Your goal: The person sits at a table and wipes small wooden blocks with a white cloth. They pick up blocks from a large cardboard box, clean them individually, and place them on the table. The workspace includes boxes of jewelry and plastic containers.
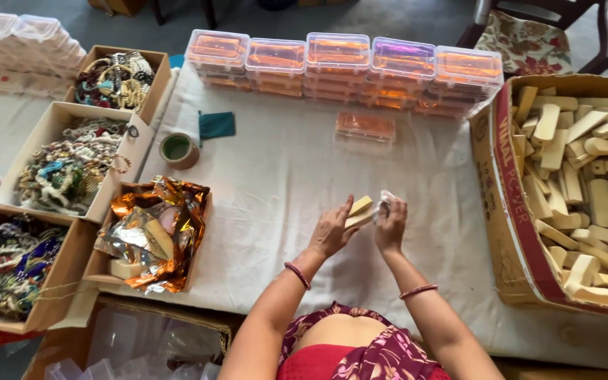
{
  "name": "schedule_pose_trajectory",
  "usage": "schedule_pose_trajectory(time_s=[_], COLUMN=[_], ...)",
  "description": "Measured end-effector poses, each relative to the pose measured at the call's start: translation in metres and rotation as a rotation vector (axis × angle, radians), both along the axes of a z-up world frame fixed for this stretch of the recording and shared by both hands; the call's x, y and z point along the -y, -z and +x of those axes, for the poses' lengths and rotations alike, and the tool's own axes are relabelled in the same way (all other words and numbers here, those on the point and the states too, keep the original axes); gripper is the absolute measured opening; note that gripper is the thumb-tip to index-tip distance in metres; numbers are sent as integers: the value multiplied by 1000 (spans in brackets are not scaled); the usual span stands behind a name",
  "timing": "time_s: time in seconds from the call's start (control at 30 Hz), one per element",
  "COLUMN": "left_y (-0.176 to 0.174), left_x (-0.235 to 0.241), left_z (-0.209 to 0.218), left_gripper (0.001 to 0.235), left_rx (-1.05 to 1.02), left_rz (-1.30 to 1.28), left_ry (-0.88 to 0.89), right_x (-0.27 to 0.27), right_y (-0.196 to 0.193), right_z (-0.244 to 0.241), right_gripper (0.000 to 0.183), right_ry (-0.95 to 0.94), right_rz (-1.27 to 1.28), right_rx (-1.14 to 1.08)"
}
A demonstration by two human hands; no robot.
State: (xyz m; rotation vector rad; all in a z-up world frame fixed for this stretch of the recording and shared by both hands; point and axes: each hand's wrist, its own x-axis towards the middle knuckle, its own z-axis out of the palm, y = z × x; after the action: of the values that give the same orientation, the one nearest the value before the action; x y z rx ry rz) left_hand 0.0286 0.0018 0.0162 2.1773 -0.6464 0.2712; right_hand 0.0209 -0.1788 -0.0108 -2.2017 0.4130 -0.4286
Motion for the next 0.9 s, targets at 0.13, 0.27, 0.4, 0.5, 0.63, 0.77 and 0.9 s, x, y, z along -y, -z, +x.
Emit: schedule_pose_trajectory(time_s=[0.13, 0.27, 0.4, 0.5, 0.63, 0.77, 0.9], left_y=[55, 50, 79, 84, 51, 73, 40], left_x=[-7, -17, -22, -23, -21, -20, -24], left_z=[-1, -16, -24, -16, -19, -15, -8], left_gripper=[101, 108, 114, 119, 117, 115, 90], left_rx=[16, -27, 2, -28, -6, 128, -128], left_rz=[95, 79, 134, 193, 89, 155, 232], left_ry=[53, -7, -78, -93, -77, -107, -42], right_x=[-20, -13, -27, -28, -22, -31, 1], right_y=[-6, 4, 9, 3, 1, 8, 16], right_z=[-20, -17, -21, -29, -21, -40, -48], right_gripper=[44, 69, 73, 74, 69, 59, 60], right_ry=[-236, -654, -533, -743, -646, -570, -626], right_rz=[-19, -525, -747, -772, -723, -642, -500], right_rx=[328, 52, -178, -164, -106, 50, 160])
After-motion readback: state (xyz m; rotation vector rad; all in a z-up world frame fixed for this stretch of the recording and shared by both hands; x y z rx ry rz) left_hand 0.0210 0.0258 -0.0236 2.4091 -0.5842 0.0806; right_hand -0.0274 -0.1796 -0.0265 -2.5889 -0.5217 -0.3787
